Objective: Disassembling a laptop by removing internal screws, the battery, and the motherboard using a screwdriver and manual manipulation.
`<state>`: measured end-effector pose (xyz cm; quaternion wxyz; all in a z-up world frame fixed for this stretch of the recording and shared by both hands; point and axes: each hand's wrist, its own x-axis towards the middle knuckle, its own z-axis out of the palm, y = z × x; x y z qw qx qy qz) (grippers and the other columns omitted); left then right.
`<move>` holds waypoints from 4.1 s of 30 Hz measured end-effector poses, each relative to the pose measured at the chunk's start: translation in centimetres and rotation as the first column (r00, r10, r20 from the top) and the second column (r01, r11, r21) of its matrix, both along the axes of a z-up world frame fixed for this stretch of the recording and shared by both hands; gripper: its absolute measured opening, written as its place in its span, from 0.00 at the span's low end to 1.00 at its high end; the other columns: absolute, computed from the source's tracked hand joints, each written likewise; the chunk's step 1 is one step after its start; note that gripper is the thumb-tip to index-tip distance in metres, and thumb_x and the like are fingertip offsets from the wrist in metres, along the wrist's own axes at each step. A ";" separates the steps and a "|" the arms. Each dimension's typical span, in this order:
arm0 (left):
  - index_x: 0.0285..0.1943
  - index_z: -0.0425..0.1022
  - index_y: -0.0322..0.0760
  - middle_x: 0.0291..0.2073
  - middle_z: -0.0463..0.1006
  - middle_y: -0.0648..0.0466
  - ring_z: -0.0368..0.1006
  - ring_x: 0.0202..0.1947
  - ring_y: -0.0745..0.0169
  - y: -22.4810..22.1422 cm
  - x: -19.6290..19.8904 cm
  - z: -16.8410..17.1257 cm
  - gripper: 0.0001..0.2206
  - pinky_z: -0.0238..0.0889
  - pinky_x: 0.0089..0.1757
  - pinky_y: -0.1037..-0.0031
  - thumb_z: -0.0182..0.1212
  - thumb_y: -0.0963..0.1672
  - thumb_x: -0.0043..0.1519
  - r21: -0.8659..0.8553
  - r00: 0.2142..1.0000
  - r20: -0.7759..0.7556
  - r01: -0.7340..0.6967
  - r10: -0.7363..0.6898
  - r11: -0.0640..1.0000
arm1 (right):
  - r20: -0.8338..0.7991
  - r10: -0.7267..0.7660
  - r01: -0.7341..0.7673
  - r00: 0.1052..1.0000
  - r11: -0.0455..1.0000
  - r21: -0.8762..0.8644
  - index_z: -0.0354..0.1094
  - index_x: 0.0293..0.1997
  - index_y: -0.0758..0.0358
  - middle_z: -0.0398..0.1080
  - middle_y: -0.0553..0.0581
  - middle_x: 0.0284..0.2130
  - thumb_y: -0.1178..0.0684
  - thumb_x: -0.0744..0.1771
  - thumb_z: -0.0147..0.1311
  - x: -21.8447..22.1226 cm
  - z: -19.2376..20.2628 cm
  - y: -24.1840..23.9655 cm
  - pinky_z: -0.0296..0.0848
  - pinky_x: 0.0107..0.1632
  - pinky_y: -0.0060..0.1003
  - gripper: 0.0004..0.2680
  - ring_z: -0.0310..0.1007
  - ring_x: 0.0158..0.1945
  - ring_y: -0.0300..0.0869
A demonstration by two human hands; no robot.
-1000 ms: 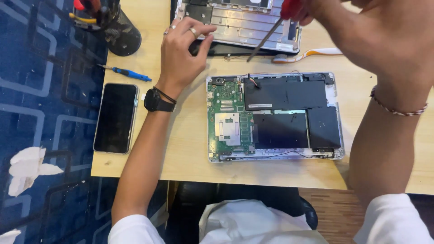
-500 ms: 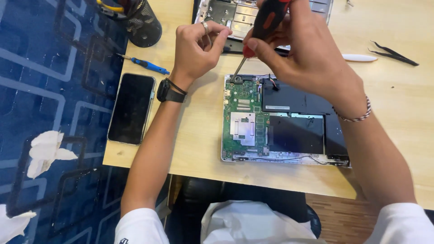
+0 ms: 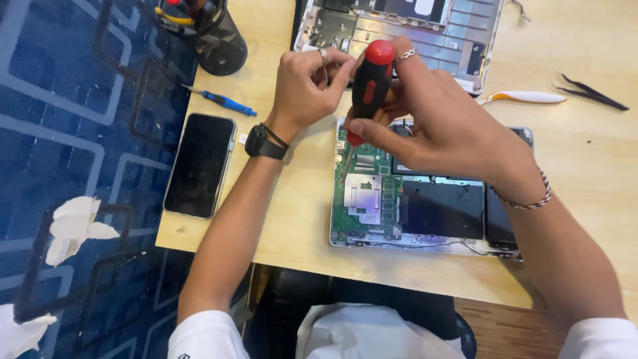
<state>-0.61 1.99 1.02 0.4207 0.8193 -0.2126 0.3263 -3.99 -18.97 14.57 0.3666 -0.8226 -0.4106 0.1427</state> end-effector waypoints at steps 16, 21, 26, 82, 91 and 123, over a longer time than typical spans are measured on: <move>0.36 0.82 0.33 0.16 0.69 0.60 0.55 0.16 0.74 0.8 -0.3 0.9 0.06 0.48 0.23 0.78 0.63 0.41 0.65 -0.052 1.000 0.009 -0.003 0.004 0.999 | 0.043 0.034 -0.031 0.999 0.997 -0.067 0.50 0.55 0.65 0.79 0.52 0.29 0.46 0.68 0.56 -0.4 -0.6 0.2 0.66 0.25 0.39 0.18 0.78 0.25 0.44; 0.36 0.83 0.33 0.15 0.69 0.60 0.56 0.15 0.75 0.6 -0.4 0.9 0.06 0.48 0.22 0.79 0.64 0.41 0.64 -0.064 1.000 0.004 -0.011 0.012 0.998 | 0.007 0.026 -0.025 1.000 0.995 -0.101 0.49 0.57 0.64 0.79 0.52 0.29 0.45 0.69 0.54 -0.5 -0.3 0.3 0.64 0.22 0.38 0.19 0.72 0.20 0.45; 0.36 0.83 0.34 0.14 0.69 0.60 0.56 0.15 0.75 0.6 -0.3 0.8 0.06 0.48 0.22 0.78 0.64 0.41 0.65 -0.057 1.000 0.009 0.002 -0.002 0.998 | 0.012 0.029 -0.028 0.999 0.994 -0.103 0.50 0.54 0.64 0.81 0.52 0.30 0.45 0.68 0.55 -0.5 -0.4 0.2 0.67 0.27 0.40 0.17 0.79 0.28 0.45; 0.40 0.76 0.32 0.32 0.80 0.50 0.75 0.35 0.61 -4.2 -14.2 0.8 0.05 0.72 0.38 0.73 0.57 0.34 0.60 -0.259 0.940 -0.331 -0.010 -0.079 0.966 | 0.690 0.065 0.090 0.721 0.978 -0.186 0.58 0.46 0.59 0.67 0.52 0.24 0.42 0.76 0.47 -5.7 1.2 -0.8 0.54 0.18 0.45 0.11 0.62 0.17 0.53; 0.35 0.67 0.37 0.28 0.71 0.55 0.66 0.31 0.63 -4.4 -14.2 1.0 0.08 0.64 0.37 0.72 0.58 0.33 0.57 -0.288 0.943 -0.313 0.022 -0.116 0.957 | 0.367 0.267 -0.304 0.891 0.952 0.046 0.50 0.43 0.73 0.63 0.65 0.46 0.63 0.70 0.43 -5.6 3.2 -0.9 0.63 0.32 0.49 0.04 0.66 0.34 0.54; 0.45 0.74 0.34 0.40 0.78 0.50 0.72 0.45 0.52 -3.8 -15.1 1.3 0.10 0.67 0.49 0.66 0.55 0.33 0.59 -0.147 0.966 -0.259 -0.015 -0.024 0.989 | 0.641 0.154 -0.113 0.752 0.988 -0.105 0.58 0.49 0.68 0.61 0.60 0.44 0.55 0.71 0.50 -5.5 3.1 -0.4 0.53 0.15 0.45 0.07 0.56 0.20 0.51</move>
